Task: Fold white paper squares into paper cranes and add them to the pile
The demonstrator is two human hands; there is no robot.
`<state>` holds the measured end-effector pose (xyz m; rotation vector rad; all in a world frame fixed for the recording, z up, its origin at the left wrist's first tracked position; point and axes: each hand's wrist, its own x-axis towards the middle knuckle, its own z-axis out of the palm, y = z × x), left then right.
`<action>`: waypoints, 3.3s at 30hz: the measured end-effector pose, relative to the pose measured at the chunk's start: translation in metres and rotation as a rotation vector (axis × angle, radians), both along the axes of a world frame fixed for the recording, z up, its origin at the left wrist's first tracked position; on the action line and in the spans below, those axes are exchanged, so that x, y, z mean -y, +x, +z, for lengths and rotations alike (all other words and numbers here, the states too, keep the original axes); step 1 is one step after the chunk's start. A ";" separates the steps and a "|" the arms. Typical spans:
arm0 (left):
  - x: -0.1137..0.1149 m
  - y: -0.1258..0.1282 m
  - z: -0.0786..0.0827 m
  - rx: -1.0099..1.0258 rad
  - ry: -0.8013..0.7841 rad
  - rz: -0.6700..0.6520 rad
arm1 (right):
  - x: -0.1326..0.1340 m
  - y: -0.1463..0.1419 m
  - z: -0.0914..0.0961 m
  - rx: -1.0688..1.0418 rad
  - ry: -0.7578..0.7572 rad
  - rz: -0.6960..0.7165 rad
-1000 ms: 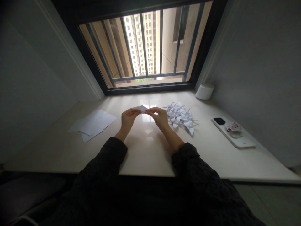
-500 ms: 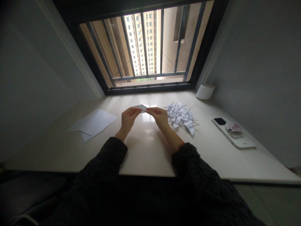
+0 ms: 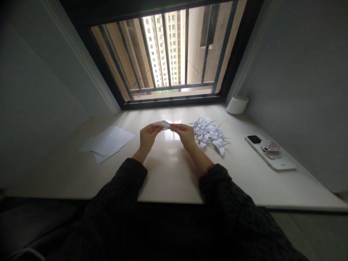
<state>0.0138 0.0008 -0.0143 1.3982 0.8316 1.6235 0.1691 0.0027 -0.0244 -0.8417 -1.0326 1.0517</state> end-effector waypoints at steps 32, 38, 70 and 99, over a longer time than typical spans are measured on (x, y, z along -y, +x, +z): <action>0.000 0.000 -0.001 0.057 -0.163 0.002 | -0.007 0.005 -0.005 0.058 -0.027 0.021; -0.003 0.001 -0.003 0.079 -0.166 0.030 | -0.010 0.005 -0.008 0.073 -0.027 0.021; -0.002 -0.004 -0.008 0.031 -0.454 -0.057 | -0.001 -0.006 -0.012 0.097 -0.038 0.131; -0.003 -0.008 -0.010 -0.097 -0.402 0.063 | -0.001 -0.005 -0.014 0.230 -0.062 0.144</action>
